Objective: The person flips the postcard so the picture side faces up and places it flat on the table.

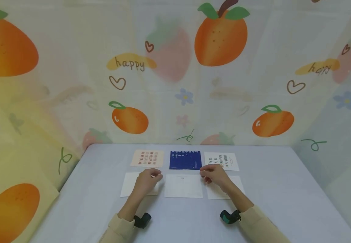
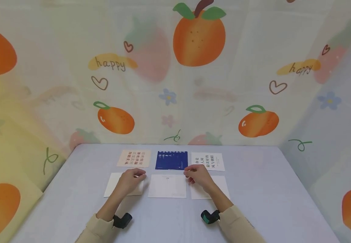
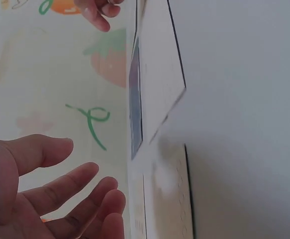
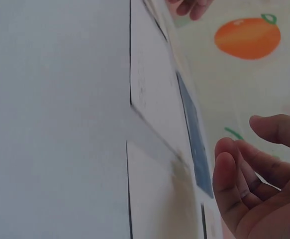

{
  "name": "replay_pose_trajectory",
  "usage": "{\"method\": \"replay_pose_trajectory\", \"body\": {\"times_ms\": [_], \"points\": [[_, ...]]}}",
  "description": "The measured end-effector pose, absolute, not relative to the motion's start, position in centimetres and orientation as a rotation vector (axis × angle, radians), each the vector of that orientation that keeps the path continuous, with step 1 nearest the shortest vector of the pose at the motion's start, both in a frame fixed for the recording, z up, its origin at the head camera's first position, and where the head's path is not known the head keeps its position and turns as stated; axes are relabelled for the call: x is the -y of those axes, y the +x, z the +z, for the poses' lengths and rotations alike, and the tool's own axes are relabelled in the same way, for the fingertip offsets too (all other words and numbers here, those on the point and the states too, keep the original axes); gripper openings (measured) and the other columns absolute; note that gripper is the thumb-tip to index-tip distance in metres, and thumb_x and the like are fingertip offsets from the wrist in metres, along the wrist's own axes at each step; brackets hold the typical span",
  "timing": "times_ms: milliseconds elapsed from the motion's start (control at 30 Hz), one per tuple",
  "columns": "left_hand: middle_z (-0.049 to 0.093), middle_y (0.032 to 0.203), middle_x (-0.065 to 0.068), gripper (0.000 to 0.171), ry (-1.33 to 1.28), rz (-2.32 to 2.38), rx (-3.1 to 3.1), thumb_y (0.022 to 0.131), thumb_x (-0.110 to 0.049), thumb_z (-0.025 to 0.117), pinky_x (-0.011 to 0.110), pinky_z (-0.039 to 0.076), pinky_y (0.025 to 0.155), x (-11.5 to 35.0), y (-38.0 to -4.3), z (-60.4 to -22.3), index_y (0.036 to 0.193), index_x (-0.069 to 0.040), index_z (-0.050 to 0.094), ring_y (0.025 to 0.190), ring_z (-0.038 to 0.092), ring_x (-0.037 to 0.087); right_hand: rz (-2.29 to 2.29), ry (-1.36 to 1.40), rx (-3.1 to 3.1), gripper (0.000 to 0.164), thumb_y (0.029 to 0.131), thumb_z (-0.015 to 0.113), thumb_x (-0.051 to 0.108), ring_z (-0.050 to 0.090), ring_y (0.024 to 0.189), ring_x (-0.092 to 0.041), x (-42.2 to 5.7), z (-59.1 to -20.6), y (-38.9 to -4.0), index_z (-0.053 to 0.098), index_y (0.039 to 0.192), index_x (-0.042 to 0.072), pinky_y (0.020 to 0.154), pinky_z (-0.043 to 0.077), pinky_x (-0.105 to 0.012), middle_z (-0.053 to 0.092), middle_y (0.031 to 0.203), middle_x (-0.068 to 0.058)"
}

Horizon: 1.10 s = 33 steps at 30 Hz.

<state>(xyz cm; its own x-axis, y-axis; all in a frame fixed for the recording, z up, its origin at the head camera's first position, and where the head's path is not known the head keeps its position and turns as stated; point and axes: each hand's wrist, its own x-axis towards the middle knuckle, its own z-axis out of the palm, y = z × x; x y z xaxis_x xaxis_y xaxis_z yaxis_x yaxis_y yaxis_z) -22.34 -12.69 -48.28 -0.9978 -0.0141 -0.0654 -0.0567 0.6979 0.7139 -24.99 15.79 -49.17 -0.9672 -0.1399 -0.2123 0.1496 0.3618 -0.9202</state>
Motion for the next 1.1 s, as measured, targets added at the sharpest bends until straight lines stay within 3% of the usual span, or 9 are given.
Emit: {"method": "replay_pose_trajectory", "body": {"times_ms": [500,1100], "points": [[0.067,0.115,0.021,0.035,-0.167,1.117,-2.839,0.093,-0.025,0.060,0.054,0.048,0.089,18.8,-21.3,-48.6,0.117,-0.001,0.066,0.109,0.061,0.039,-1.611,-0.149,-2.249,0.029,0.090,0.066,0.014,0.059,0.060,-0.012,-10.0,-49.1,-24.5,0.068,0.112,-0.005,0.057,0.052,-0.023,0.072,0.090,-0.015],[0.060,0.124,0.029,0.046,-0.416,1.044,-2.810,0.093,-0.027,0.059,0.056,0.047,0.092,21.0,-20.7,-47.8,0.125,0.007,0.057,0.113,0.056,0.045,-1.566,-0.112,-2.157,0.032,0.087,0.070,0.018,0.058,0.057,-0.013,-3.8,-49.1,-23.6,0.067,0.112,-0.001,0.052,0.049,-0.021,0.070,0.084,-0.012]]}}
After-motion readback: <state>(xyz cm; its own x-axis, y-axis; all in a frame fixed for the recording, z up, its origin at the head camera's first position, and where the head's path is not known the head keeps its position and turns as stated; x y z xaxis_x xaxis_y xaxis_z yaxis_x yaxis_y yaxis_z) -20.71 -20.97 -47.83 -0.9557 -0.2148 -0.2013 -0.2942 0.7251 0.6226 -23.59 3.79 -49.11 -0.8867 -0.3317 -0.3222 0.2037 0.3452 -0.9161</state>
